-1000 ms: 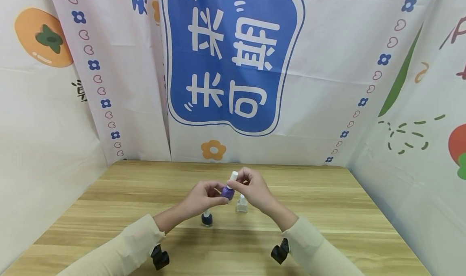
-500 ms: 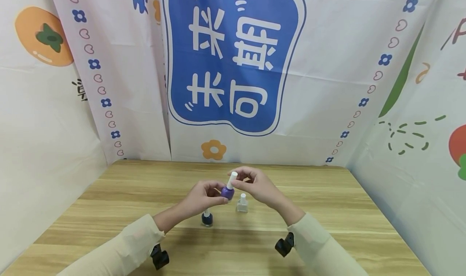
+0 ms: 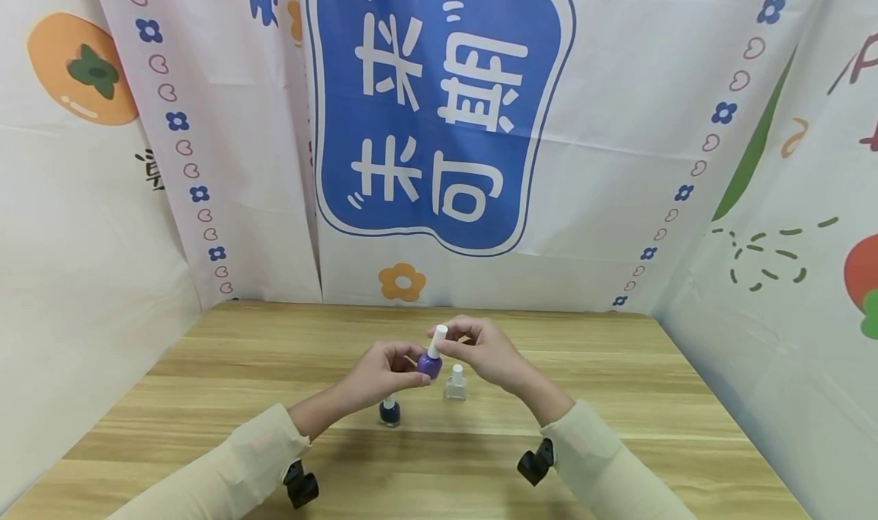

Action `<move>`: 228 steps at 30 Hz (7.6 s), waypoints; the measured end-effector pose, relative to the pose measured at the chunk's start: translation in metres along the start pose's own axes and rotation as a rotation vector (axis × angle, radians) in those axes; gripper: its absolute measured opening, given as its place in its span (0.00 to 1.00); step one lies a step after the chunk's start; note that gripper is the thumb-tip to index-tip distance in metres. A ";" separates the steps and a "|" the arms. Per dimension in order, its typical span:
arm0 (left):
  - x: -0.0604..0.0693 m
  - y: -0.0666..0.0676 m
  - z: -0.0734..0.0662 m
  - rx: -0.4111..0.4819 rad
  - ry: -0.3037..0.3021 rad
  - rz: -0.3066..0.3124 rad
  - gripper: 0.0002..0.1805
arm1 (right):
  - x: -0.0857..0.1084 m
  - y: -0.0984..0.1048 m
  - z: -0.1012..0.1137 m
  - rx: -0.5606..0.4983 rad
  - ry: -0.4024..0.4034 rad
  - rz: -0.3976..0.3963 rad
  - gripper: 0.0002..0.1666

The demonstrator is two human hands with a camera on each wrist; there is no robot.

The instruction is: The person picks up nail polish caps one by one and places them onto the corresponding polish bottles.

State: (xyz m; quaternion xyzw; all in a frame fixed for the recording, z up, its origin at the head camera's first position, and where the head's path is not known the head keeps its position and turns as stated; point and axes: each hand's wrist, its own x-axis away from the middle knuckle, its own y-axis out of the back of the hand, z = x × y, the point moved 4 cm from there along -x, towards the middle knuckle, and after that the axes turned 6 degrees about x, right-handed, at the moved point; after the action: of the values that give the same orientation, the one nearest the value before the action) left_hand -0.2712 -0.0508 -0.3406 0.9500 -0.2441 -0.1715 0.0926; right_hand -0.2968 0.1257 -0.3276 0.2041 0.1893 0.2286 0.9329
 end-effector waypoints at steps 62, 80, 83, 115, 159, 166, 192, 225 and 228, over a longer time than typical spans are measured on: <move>-0.006 0.004 0.021 0.011 -0.025 -0.032 0.11 | 0.002 -0.011 0.000 0.009 0.005 -0.202 0.10; -0.006 0.005 0.021 0.003 -0.004 -0.016 0.11 | 0.001 -0.001 0.001 0.033 0.083 0.069 0.16; -0.006 0.004 0.022 0.001 -0.002 -0.008 0.12 | 0.001 0.000 0.003 0.010 0.103 0.120 0.19; -0.005 0.001 0.019 -0.018 -0.018 -0.013 0.10 | 0.003 -0.010 -0.005 -0.034 0.050 -0.142 0.11; -0.007 0.002 0.018 0.008 -0.012 -0.023 0.11 | 0.002 -0.009 -0.002 -0.040 0.044 -0.089 0.11; -0.006 0.002 0.010 0.004 0.004 -0.035 0.11 | 0.003 0.001 0.003 -0.001 0.027 -0.011 0.15; -0.007 0.002 0.018 0.008 -0.029 -0.015 0.11 | 0.001 -0.003 0.001 0.001 0.039 -0.021 0.07; -0.001 -0.003 -0.006 0.001 -0.003 0.003 0.10 | -0.001 0.000 0.005 0.020 0.096 0.143 0.15; 0.001 -0.004 -0.014 -0.004 -0.015 0.005 0.10 | -0.001 0.000 0.005 0.043 0.065 0.095 0.12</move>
State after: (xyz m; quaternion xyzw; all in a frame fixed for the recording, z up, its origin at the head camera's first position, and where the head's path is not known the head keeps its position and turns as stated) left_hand -0.2636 -0.0465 -0.3289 0.9479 -0.2465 -0.1788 0.0932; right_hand -0.2951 0.1235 -0.3228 0.2253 0.2145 0.2749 0.9098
